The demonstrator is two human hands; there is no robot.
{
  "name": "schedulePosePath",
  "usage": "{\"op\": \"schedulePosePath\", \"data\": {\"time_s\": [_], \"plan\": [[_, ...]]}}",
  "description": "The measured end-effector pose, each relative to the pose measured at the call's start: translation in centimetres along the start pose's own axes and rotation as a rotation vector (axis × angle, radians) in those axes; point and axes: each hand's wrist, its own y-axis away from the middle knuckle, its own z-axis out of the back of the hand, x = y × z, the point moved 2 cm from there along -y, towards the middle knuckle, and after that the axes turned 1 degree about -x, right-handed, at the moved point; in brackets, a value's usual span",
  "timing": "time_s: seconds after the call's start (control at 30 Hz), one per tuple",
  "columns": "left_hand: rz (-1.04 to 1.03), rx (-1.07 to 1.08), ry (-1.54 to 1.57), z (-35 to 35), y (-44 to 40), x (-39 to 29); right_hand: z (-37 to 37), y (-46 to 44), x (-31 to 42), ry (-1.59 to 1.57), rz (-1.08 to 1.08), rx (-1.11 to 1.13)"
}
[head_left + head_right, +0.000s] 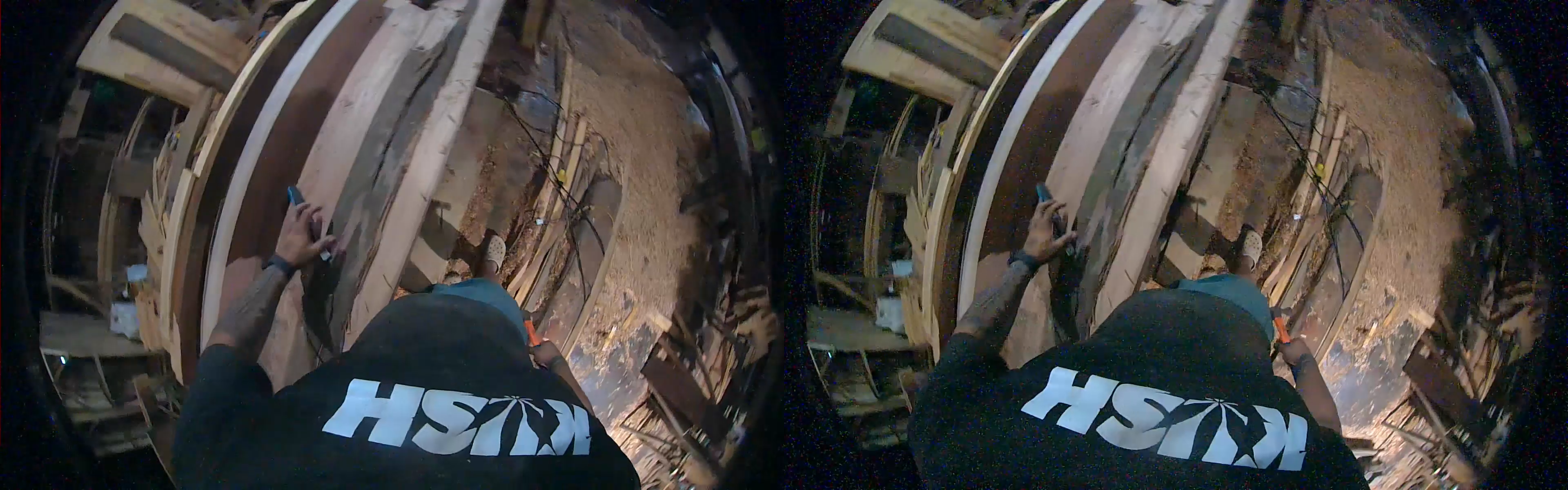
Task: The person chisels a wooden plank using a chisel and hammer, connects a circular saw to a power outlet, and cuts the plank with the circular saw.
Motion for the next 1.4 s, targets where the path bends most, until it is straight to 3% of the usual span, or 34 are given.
{"op": "schedulePosePath", "data": {"time_s": [0.1,0.2,0.23,0.33,0.43,0.5,0.57,0.63,0.7,0.77,0.83,0.9,0.97,1.07,1.4], "plan": [[-0.177,0.172,-0.072,-1.6,0.6,2.0,2.2,0.4,2.0,0.085,-0.046,0.04],[0.054,0.463,0.194,0.7,-0.9,3.8,5.5,1.8,3.9,0.185,0.016,0.012],[-0.034,0.367,0.218,1.6,-1.5,4.3,6.6,2.7,4.8,0.182,0.037,0.002],[-0.343,0.23,-0.171,4.3,-4.7,6.5,8.1,4.2,7.3,0.108,0.044,-0.041],[-0.345,0.248,-0.581,4.2,-4.0,5.3,7.5,0.7,5.5,-0.005,0.07,-0.084],[-0.296,0.355,-0.602,3.9,-4.5,6.4,8.3,2.5,8.0,0.031,0.142,-0.17],[-0.264,0.442,-0.592,4.0,-4.7,7.0,7.9,1.5,8.3,0.08,0.285,-0.098],[-0.246,0.513,-0.539,4.9,-3.6,6.4,8.4,2.1,8.5,0.065,0.273,-0.064],[-0.06,0.447,-0.222,5.5,-1.5,5.6,9.0,5.0,11.2,-0.021,0.126,-0.073],[0.132,0.341,0.006,6.0,1.0,2.8,9.6,0.9,9.1,0.021,0.349,0.02],[0.242,0.18,0.129,4.2,4.0,0.2,11.1,-2.0,8.1,0.166,0.329,0.042],[0.433,0.061,0.41,1.5,6.1,-2.8,13.1,1.0,12.7,0.419,0.057,-0.014],[0.646,-0.011,0.803,-1.8,7.5,-5.7,15.0,-1.0,13.2,0.667,0.274,0.058],[0.792,-0.079,1.201,-3.5,7.6,-12.2,18.7,-0.9,15.7,0.834,0.321,0.165],[1.056,-0.217,1.461,-7.0,5.7,-23.7,26.8,-9.9,24.7,1.47,0.367,0.37]]}}
